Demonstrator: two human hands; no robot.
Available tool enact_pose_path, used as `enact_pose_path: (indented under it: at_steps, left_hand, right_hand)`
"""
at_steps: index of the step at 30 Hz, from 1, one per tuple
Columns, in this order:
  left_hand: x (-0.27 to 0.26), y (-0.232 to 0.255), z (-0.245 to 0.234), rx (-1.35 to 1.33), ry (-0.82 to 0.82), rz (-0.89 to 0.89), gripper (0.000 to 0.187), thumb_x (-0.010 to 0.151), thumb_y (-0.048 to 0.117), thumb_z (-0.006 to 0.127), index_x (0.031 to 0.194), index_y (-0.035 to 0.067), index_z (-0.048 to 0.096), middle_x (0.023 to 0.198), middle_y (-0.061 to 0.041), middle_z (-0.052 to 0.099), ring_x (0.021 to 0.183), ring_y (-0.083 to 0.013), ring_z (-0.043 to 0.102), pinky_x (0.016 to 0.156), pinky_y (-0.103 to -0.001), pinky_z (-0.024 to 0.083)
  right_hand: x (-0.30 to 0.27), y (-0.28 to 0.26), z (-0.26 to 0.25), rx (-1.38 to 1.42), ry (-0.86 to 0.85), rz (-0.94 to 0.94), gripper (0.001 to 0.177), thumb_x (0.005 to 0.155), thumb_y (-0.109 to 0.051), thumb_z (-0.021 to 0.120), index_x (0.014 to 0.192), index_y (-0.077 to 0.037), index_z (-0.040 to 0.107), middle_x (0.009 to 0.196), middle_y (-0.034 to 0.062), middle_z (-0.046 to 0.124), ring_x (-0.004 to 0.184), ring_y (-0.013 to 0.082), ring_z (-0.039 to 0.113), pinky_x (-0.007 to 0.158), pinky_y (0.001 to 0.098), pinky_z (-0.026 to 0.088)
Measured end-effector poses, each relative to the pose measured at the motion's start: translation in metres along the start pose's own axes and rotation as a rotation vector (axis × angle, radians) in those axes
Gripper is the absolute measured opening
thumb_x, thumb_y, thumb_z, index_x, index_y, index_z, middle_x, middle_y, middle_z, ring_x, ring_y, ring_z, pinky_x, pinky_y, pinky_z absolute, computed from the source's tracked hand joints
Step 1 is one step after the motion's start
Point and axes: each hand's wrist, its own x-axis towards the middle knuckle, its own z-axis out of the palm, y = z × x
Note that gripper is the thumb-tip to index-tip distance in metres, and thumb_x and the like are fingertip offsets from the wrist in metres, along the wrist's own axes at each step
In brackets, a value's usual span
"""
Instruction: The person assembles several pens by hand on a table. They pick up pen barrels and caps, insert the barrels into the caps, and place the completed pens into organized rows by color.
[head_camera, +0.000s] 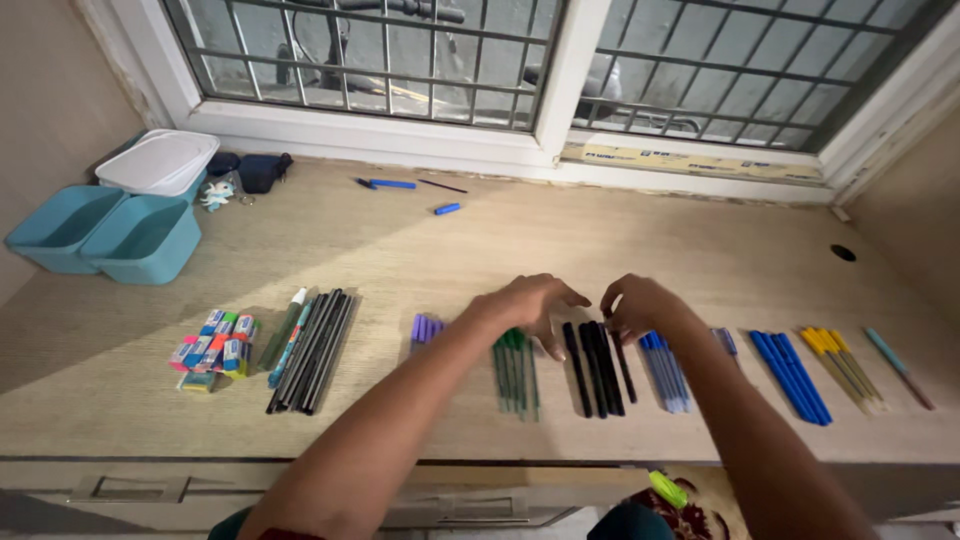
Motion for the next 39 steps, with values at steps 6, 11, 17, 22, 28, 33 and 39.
enact_pose_path:
  at_steps: [6, 11, 17, 22, 28, 33, 39]
  left_hand:
    - [-0.004, 0.015, 0.014, -0.010, 0.025, -0.092, 0.101, 0.052, 0.031, 0.099, 0.143, 0.025, 0.055, 0.138, -0.003, 0.061, 0.132, -0.0260, 0.054, 0.111, -0.045, 0.045]
    - [-0.012, 0.026, 0.008, 0.012, 0.025, -0.038, 0.096, 0.057, 0.031, 0.098, 0.142, 0.021, 0.056, 0.141, -0.002, 0.062, 0.134, -0.0231, 0.055, 0.115, -0.038, 0.043]
    - [-0.013, 0.027, 0.006, -0.014, 0.021, -0.043, 0.093, 0.057, 0.029, 0.098, 0.140, 0.020, 0.058, 0.138, -0.002, 0.065, 0.131, -0.0215, 0.059, 0.114, -0.035, 0.045]
    - [-0.013, 0.011, -0.001, -0.212, 0.124, -0.081, 0.087, 0.058, 0.017, 0.095, 0.138, 0.023, 0.061, 0.138, -0.002, 0.065, 0.128, -0.0226, 0.060, 0.107, -0.037, 0.049]
    - [-0.019, -0.050, -0.026, -0.306, 0.517, -0.263, 0.058, 0.064, 0.020, 0.095, 0.118, 0.023, 0.075, 0.123, -0.002, 0.071, 0.114, -0.0218, 0.067, 0.094, -0.036, 0.055]
    - [-0.030, -0.118, -0.029, -0.469, 0.797, -0.433, 0.036, 0.068, 0.023, 0.090, 0.102, 0.019, 0.081, 0.092, -0.001, 0.080, 0.089, -0.0186, 0.078, 0.081, -0.033, 0.060]
    - [-0.044, -0.164, -0.013, -0.499, 0.960, -0.514, 0.020, 0.077, 0.010, 0.075, 0.096, 0.013, 0.082, 0.088, -0.008, 0.079, 0.086, -0.0236, 0.075, 0.078, -0.035, 0.058]
  right_hand:
    - [-0.009, 0.014, 0.011, -0.378, 0.058, -0.053, 0.043, 0.073, 0.003, 0.089, 0.113, -0.011, 0.079, 0.100, 0.0150, 0.079, 0.089, 0.0245, 0.077, 0.077, 0.0337, 0.063]
    - [-0.017, 0.020, 0.015, -0.081, 0.047, 0.010, 0.048, 0.074, 0.005, 0.082, 0.119, -0.008, 0.074, 0.096, 0.0200, 0.081, 0.088, 0.0271, 0.082, 0.078, 0.0360, 0.068]
    - [-0.034, 0.012, 0.018, -0.364, 0.201, -0.055, 0.055, 0.071, -0.005, 0.088, 0.124, -0.013, 0.072, 0.110, 0.0147, 0.074, 0.104, 0.0285, 0.072, 0.098, 0.0426, 0.056]
    - [-0.016, 0.013, 0.013, -0.292, 0.362, -0.087, 0.041, 0.077, -0.006, 0.076, 0.117, -0.015, 0.075, 0.113, 0.0163, 0.076, 0.104, 0.0323, 0.074, 0.097, 0.0436, 0.056]
    - [0.014, -0.015, 0.011, -0.323, 0.478, -0.215, 0.039, 0.079, 0.000, 0.060, 0.107, -0.018, 0.080, 0.110, 0.0185, 0.075, 0.103, 0.0385, 0.070, 0.094, 0.0454, 0.056]
    - [0.021, -0.061, 0.022, -0.305, 0.470, -0.240, 0.033, 0.081, -0.004, 0.061, 0.103, -0.020, 0.081, 0.104, 0.0170, 0.076, 0.103, 0.0368, 0.070, 0.092, 0.0453, 0.057]
    - [0.034, -0.103, 0.045, -0.256, 0.425, -0.362, 0.022, 0.083, -0.011, 0.066, 0.100, -0.016, 0.081, 0.095, 0.0124, 0.079, 0.095, 0.0318, 0.074, 0.090, 0.0425, 0.059]
